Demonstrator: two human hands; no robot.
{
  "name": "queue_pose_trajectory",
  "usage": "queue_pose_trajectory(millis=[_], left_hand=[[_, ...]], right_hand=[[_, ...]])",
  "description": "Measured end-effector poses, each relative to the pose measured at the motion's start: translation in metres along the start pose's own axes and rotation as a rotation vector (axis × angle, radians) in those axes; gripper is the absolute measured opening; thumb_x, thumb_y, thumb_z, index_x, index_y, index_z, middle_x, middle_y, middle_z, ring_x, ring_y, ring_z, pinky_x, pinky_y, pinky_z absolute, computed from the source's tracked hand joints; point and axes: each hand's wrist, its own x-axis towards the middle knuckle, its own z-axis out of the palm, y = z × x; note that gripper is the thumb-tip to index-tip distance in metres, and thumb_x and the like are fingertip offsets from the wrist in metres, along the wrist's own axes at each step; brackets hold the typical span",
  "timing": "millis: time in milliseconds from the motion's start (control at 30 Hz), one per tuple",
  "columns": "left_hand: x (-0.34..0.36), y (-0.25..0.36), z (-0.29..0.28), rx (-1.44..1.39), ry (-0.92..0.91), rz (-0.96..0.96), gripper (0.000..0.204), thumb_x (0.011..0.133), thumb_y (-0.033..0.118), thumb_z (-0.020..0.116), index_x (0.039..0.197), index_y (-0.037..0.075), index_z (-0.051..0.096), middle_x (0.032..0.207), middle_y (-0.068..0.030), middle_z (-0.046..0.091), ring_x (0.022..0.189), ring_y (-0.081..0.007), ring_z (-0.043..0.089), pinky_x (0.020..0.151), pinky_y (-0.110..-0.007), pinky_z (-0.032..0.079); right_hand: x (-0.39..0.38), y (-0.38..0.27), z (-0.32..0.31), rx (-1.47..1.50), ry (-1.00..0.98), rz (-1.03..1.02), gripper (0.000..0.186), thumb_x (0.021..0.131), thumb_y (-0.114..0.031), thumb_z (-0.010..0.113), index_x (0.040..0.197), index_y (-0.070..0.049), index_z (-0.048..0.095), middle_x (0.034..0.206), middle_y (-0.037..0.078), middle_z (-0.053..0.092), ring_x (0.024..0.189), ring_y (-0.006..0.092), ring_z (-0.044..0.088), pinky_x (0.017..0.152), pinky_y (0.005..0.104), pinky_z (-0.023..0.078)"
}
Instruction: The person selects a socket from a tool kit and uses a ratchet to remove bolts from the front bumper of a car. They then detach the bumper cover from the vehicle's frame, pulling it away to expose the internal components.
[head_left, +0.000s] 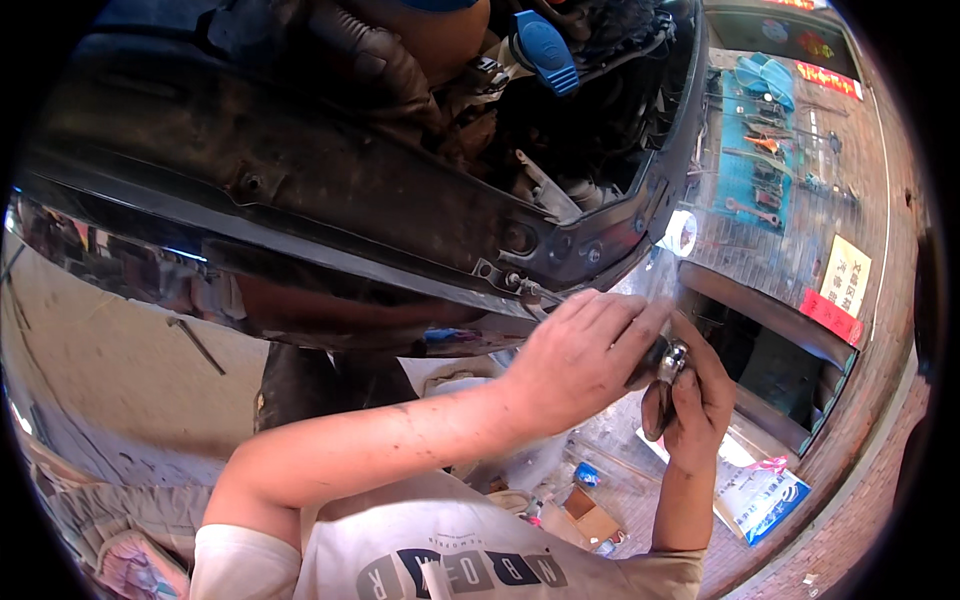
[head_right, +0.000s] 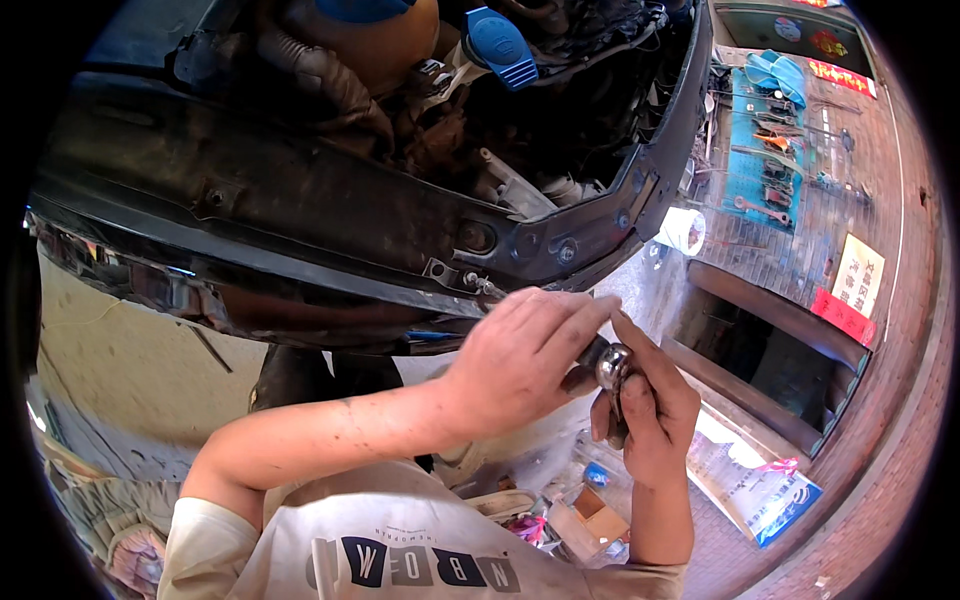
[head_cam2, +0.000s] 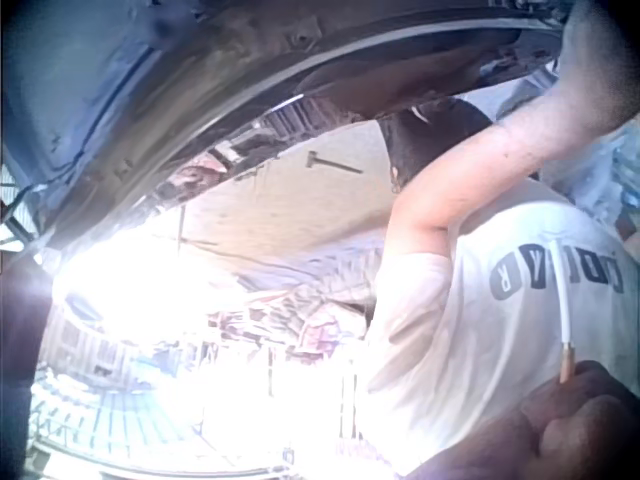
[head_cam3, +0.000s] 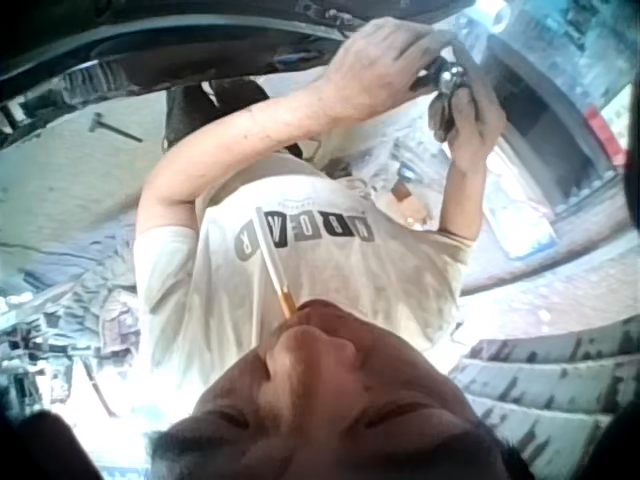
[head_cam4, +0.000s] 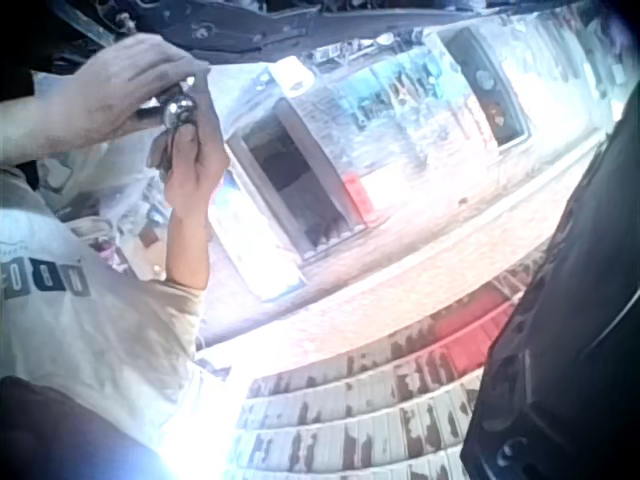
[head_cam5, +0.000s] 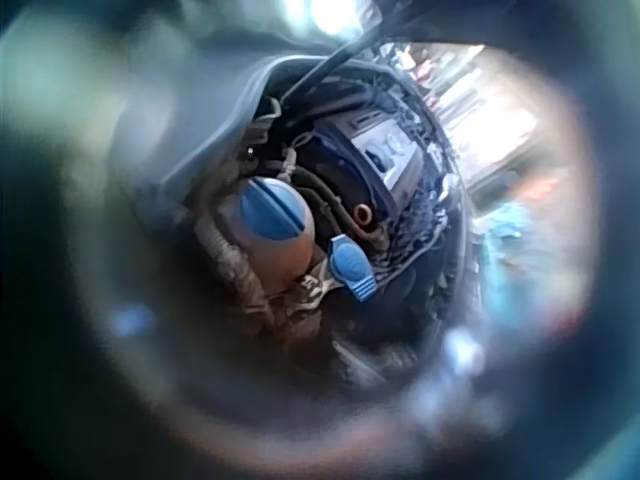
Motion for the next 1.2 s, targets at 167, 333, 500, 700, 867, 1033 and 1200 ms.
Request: queue_pose_trajectory(millis=[167,333,500,700,867,1033,1200], left_hand=[[-0.010,-0.006,0.013,-0.047,0.031,-0.052,0.058,0.068,0.003,0.070,0.123,-0.001,0.053,0.105,-0.0134,0.059,0.093,-0.0324,0.059,0.087,-0.042,0.047],[-0.005,-0.015,0.012,-0.096,0.027,-0.054,0.058,0.068,0.004,0.069,0.124,-0.001,0.054,0.102,-0.0132,0.058,0.092,-0.0322,0.059,0.085,-0.042,0.046],[-0.004,-0.022,0.007,-0.086,-0.045,-0.074,0.054,0.069,0.006,0.070,0.121,0.002,0.056,0.093,-0.0112,0.057,0.085,-0.0308,0.058,0.077,-0.040,0.046],[0.001,-0.028,0.001,-0.055,-0.084,-0.085,0.051,0.068,0.007,0.070,0.117,0.003,0.058,0.086,-0.0093,0.055,0.078,-0.0289,0.056,0.070,-0.038,0.043],[0.004,-0.029,-0.002,-0.049,-0.075,-0.079,0.051,0.068,0.007,0.070,0.118,0.003,0.058,0.086,-0.0083,0.056,0.079,-0.0283,0.057,0.073,-0.038,0.043],[0.003,-0.028,-0.005,-0.048,-0.084,-0.088,0.052,0.069,0.008,0.069,0.119,0.002,0.057,0.087,-0.0087,0.056,0.083,-0.0287,0.058,0.078,-0.038,0.044],[0.002,-0.026,-0.009,-0.028,-0.117,-0.100,0.057,0.069,0.009,0.070,0.124,0.002,0.056,0.096,-0.0110,0.059,0.094,-0.0299,0.059,0.086,-0.040,0.044]], right_hand=[[0.003,-0.002,0.012,-0.164,0.071,-0.082,0.028,0.087,-0.007,0.064,0.114,0.002,0.060,0.095,0.014,0.068,0.071,0.0157,0.065,0.063,0.0269,0.051],[0.021,-0.012,0.010,-0.815,0.035,-0.364,0.035,0.074,-0.005,0.078,0.106,-0.001,0.065,0.092,0.017,0.070,0.079,0.0270,0.070,0.069,0.0307,0.054],[0.024,-0.011,0.008,-0.926,0.043,-0.419,0.039,0.074,-0.018,0.083,0.104,-0.001,0.064,0.086,0.015,0.069,0.070,0.0278,0.068,0.062,0.0319,0.053],[0.040,-0.024,0.019,-0.849,-0.040,-0.311,0.045,0.074,-0.032,0.085,0.099,-0.003,0.061,0.076,0.012,0.064,0.060,0.0252,0.063,0.053,0.0327,0.048],[0.042,-0.022,0.009,-1.092,-0.114,-0.403,0.048,0.070,-0.032,0.087,0.099,-0.005,0.059,0.076,0.009,0.065,0.060,0.0244,0.064,0.053,0.0319,0.047],[0.053,-0.030,0.019,-0.983,-0.111,-0.419,0.047,0.070,-0.033,0.087,0.095,-0.005,0.059,0.073,0.008,0.065,0.058,0.0258,0.063,0.051,0.0325,0.045],[0.049,-0.027,0.014,-1.050,-0.115,-0.359,0.048,0.069,-0.033,0.087,0.095,-0.004,0.059,0.068,0.007,0.062,0.057,0.0279,0.061,0.052,0.0333,0.046]])
